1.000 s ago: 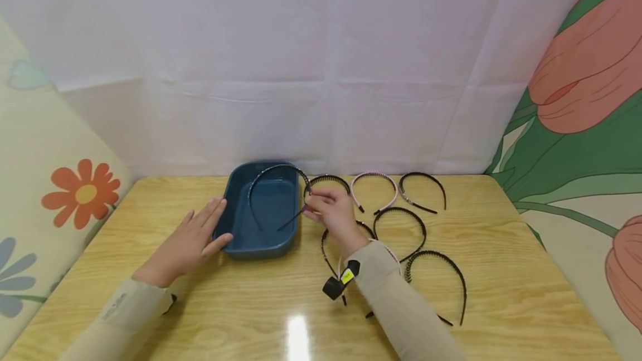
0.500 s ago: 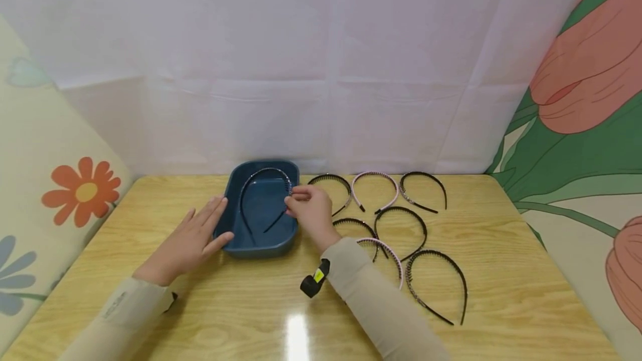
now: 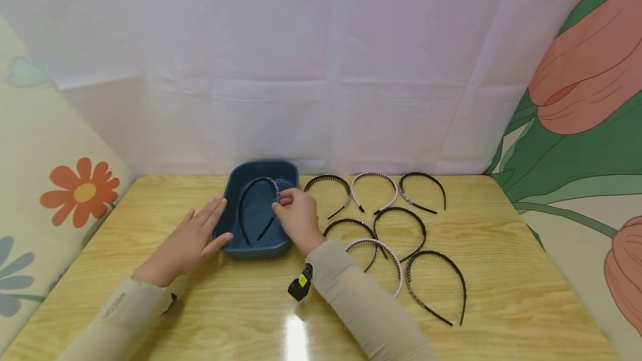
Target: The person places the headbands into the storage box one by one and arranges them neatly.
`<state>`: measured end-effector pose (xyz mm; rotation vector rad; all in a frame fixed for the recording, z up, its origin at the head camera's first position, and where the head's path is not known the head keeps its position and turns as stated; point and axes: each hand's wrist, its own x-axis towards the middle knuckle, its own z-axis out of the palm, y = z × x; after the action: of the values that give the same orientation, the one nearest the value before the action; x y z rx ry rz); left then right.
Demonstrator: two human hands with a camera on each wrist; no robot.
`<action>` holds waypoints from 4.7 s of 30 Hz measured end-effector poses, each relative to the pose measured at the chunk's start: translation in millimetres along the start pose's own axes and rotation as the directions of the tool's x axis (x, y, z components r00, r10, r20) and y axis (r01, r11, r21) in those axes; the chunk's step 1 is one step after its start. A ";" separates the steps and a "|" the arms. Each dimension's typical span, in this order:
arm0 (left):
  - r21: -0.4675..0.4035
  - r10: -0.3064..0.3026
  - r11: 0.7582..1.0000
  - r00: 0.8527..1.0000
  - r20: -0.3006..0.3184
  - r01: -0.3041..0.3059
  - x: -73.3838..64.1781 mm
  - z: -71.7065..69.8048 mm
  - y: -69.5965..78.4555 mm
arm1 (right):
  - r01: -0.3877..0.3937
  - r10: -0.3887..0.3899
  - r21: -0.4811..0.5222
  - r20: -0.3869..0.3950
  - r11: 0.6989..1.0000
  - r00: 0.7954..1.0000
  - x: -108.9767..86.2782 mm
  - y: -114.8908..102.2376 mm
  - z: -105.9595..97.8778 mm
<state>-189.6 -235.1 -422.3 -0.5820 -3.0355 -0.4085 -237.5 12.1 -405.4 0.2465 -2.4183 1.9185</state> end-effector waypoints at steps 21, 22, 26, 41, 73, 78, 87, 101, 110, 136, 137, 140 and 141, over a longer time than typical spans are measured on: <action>-0.012 0.008 1.000 1.000 -0.003 -0.008 -2.2 0.5 -0.1 | 0.113 -0.102 -0.232 0.060 0.966 0.993 -2.8 3.1 3.1; -0.013 0.008 1.000 1.000 -0.003 -0.008 -2.2 0.6 -0.1 | 0.117 -0.104 -0.246 0.065 0.962 0.992 -3.2 2.9 2.6; -0.016 0.010 1.000 1.000 -0.005 -0.010 -2.0 1.3 -0.2 | 0.144 -0.125 -0.302 0.081 0.942 0.989 -5.9 0.7 -0.3; -0.023 0.005 1.000 1.000 -0.003 -0.005 -1.7 0.6 0.3 | 0.256 -0.223 -0.291 0.142 0.922 0.964 -16.8 -1.5 -17.5; -0.007 0.006 1.000 1.000 0.000 -0.006 1.1 2.2 2.7 | 0.257 -0.282 -0.338 -0.025 0.905 0.959 -17.2 8.5 -149.0; -0.001 0.001 1.000 1.000 0.003 -0.001 2.2 2.8 2.7 | 0.213 -0.264 -0.383 -0.084 0.899 0.961 -8.7 22.1 -177.5; -0.007 -0.005 1.000 1.000 0.004 0.005 1.8 4.3 3.3 | 0.118 -0.248 -0.519 -0.189 0.847 0.950 14.0 57.9 -228.1; 0.002 -0.002 1.000 1.000 -0.002 0.002 1.1 5.1 4.3 | 0.041 -0.138 -0.671 -0.093 0.740 0.986 30.2 90.4 -284.3; 0.003 -0.004 1.000 1.000 -0.001 0.004 1.3 4.2 5.3 | -0.078 0.016 -0.786 -0.086 0.614 0.996 35.8 103.5 -307.8; 0.005 0.002 1.000 1.000 -0.007 -0.002 1.5 5.3 4.0 | -0.231 0.198 -0.781 -0.140 0.580 0.970 29.7 105.0 -323.9; 0.007 0.002 1.000 1.000 -0.008 -0.002 1.5 5.4 4.0 | -0.228 0.190 -0.782 -0.143 0.580 0.971 29.7 104.8 -324.0; 0.007 0.002 1.000 1.000 -0.007 -0.002 1.4 5.8 3.8 | -0.233 0.182 -0.771 -0.154 0.592 0.971 29.7 104.3 -325.3; 0.006 0.003 1.000 1.000 -0.005 -0.003 1.4 5.7 3.8 | -0.240 0.187 -0.763 -0.157 0.600 0.970 29.8 104.2 -326.1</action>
<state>-189.4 -229.8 -426.8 -0.5844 -3.0292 -0.3997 -303.5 348.6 -426.3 -0.1588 -3.0509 0.6964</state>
